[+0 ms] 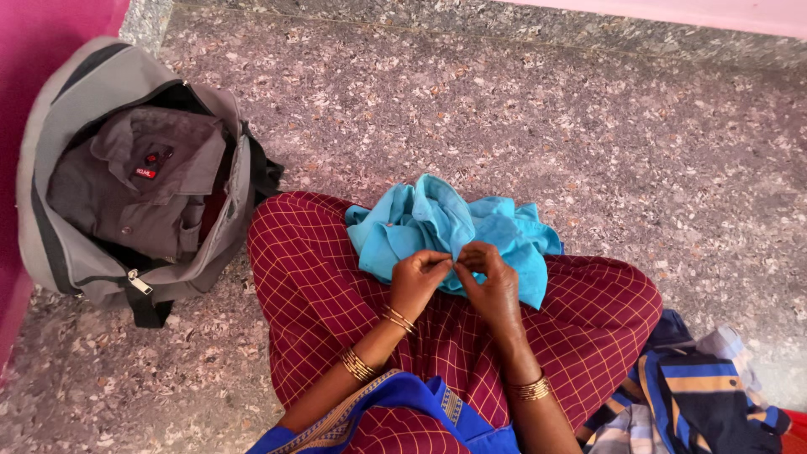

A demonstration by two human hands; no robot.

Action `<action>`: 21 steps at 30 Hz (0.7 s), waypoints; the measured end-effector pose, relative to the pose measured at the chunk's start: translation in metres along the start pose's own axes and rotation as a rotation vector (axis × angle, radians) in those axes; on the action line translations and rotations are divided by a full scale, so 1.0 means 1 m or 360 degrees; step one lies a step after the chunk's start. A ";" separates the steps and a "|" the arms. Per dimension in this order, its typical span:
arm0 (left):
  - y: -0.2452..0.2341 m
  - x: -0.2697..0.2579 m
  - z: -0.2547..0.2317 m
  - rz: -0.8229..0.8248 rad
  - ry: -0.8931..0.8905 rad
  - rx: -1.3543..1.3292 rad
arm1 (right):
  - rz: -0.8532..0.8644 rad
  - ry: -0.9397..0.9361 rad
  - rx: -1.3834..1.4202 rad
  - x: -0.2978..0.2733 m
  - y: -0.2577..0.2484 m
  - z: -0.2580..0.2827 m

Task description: The person folds several items of clothing by hand, including a dark jacket, a light blue shirt, and a striped shirt, placing each folded item into a grey backpack on the floor.

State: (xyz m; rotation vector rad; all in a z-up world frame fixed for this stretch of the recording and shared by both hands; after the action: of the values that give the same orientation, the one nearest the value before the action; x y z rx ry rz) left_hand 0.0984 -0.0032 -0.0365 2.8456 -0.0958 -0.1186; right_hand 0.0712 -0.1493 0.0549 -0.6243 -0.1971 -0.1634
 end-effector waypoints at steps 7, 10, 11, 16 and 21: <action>-0.009 0.003 0.026 -0.0165 -0.0096 -0.0198 | -0.0133 -0.0390 -0.0467 -0.008 0.003 0.036; -0.016 0.004 0.039 -0.0235 -0.0087 -0.0345 | -0.0142 -0.0331 -0.0378 -0.008 0.003 0.030; -0.019 0.005 0.044 -0.0275 -0.0109 -0.0356 | -0.0142 -0.0330 -0.0379 -0.008 0.003 0.029; -0.019 0.005 0.052 -0.0250 -0.0160 -0.0572 | -0.0021 0.0110 0.0278 -0.004 0.011 -0.008; -0.014 0.005 0.061 -0.0219 -0.0277 -0.0744 | -0.0044 0.0042 0.0028 -0.006 0.013 -0.007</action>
State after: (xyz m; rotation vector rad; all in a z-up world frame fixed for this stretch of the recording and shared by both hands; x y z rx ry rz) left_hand 0.0987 -0.0073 -0.0989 2.3681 0.0824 -0.3663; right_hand 0.0691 -0.1426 0.0410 -0.6019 -0.1816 -0.1960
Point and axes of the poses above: each hand's wrist, its own x-axis towards the middle knuckle, its own y-axis out of the palm, z = x × y, the point moved 10 cm from there along x, towards the middle knuckle, and after that the axes turned 8 degrees about -x, right-handed, at the moved point
